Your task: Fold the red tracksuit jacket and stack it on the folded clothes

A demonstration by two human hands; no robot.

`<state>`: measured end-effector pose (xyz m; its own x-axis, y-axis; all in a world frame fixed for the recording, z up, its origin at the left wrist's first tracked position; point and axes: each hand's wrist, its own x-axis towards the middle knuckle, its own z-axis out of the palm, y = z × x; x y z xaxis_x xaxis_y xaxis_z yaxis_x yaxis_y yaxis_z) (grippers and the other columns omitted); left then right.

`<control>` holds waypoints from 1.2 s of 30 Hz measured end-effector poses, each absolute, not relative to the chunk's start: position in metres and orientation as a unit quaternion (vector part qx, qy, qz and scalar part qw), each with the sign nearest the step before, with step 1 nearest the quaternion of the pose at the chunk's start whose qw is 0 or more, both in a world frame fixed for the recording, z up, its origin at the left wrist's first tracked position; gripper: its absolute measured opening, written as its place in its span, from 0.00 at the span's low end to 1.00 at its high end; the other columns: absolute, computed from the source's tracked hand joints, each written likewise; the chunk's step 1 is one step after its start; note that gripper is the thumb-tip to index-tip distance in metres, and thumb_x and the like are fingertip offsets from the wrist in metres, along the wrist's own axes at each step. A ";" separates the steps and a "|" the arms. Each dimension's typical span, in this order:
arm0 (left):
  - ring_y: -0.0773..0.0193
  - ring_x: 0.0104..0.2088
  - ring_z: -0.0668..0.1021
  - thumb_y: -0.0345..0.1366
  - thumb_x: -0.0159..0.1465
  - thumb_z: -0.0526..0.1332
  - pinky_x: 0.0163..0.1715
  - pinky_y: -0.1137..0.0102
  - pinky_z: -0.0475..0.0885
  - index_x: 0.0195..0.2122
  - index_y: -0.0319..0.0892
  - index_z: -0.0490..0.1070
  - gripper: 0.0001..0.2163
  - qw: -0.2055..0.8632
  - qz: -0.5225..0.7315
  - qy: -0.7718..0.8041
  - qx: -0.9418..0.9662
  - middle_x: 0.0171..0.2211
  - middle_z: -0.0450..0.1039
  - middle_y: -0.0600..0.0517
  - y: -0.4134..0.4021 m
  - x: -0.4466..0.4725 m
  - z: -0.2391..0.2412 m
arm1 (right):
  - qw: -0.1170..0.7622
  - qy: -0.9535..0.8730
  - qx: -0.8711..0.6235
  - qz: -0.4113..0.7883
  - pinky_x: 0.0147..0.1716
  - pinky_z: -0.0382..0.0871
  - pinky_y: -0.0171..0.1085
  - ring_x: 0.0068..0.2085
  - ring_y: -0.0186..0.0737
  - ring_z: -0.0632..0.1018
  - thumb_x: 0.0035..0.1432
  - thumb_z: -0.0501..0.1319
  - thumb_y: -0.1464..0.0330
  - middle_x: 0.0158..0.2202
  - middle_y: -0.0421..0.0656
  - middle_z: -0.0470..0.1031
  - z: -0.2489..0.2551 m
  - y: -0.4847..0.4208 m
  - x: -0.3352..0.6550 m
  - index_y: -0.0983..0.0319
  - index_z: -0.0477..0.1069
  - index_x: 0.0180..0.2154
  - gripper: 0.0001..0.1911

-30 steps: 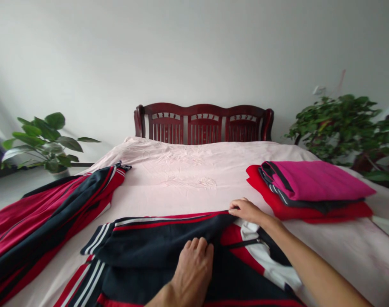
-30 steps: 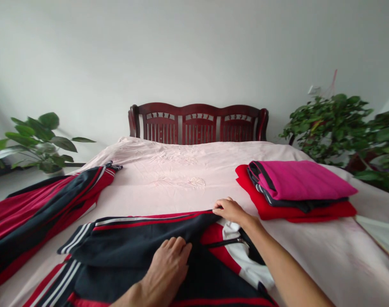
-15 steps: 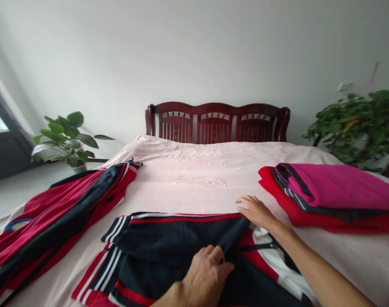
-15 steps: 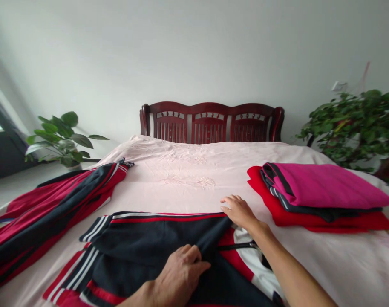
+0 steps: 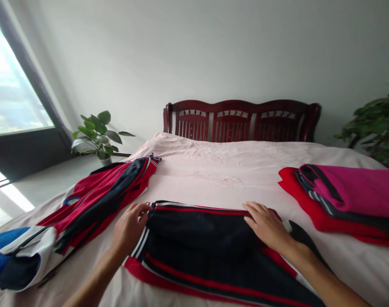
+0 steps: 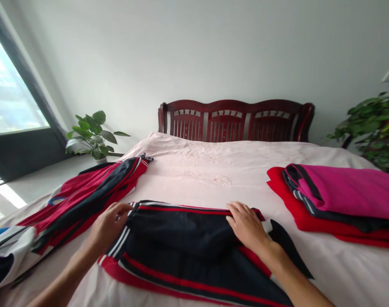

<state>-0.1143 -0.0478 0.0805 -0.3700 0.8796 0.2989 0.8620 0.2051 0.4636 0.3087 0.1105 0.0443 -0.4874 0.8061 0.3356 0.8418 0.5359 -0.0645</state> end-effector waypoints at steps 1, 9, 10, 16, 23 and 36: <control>0.59 0.42 0.80 0.38 0.65 0.54 0.40 0.68 0.69 0.40 0.48 0.76 0.11 0.034 0.246 0.802 0.543 0.42 0.79 0.52 -0.054 -0.129 0.080 | 0.188 -0.868 -0.459 -0.039 0.59 0.68 0.51 0.58 0.51 0.74 0.64 0.54 0.65 0.57 0.51 0.75 0.051 0.097 0.301 0.60 0.73 0.55 0.20; 0.53 0.44 0.80 0.56 0.62 0.57 0.40 0.65 0.70 0.59 0.46 0.67 0.28 0.117 0.211 0.794 0.558 0.43 0.79 0.46 -0.068 -0.144 0.053 | 0.136 -0.914 -0.377 0.067 0.57 0.68 0.53 0.56 0.52 0.74 0.58 0.64 0.63 0.57 0.46 0.74 0.056 0.014 0.242 0.51 0.69 0.59 0.27; 0.51 0.45 0.79 0.55 0.61 0.58 0.41 0.64 0.70 0.61 0.46 0.65 0.30 0.114 0.221 0.790 0.561 0.44 0.79 0.46 -0.067 -0.142 0.049 | 0.132 -0.908 -0.392 0.063 0.57 0.67 0.54 0.57 0.53 0.73 0.59 0.63 0.63 0.58 0.46 0.74 0.052 0.015 0.238 0.51 0.69 0.60 0.26; 0.57 0.34 0.78 0.51 0.56 0.63 0.34 0.66 0.69 0.64 0.45 0.62 0.35 0.163 0.289 0.757 0.563 0.34 0.75 0.53 -0.066 -0.153 0.042 | 0.140 -0.864 -0.475 0.092 0.61 0.65 0.52 0.63 0.52 0.70 0.58 0.60 0.67 0.64 0.49 0.68 0.042 0.039 0.245 0.57 0.68 0.61 0.28; 0.59 0.30 0.77 0.54 0.54 0.64 0.30 0.68 0.70 0.57 0.45 0.67 0.32 0.238 0.348 0.721 0.550 0.28 0.74 0.56 -0.076 -0.161 0.038 | 0.201 -0.770 -0.601 0.076 0.56 0.70 0.50 0.60 0.55 0.72 0.58 0.60 0.59 0.57 0.53 0.72 0.032 0.008 0.287 0.60 0.66 0.58 0.27; 0.58 0.30 0.77 0.54 0.53 0.68 0.30 0.69 0.71 0.40 0.44 0.73 0.21 0.380 0.323 0.664 0.557 0.27 0.75 0.55 -0.097 -0.166 0.040 | 0.131 -0.794 -0.503 0.315 0.38 0.71 0.38 0.41 0.48 0.81 0.59 0.59 0.60 0.38 0.44 0.82 0.037 0.000 0.326 0.60 0.75 0.35 0.11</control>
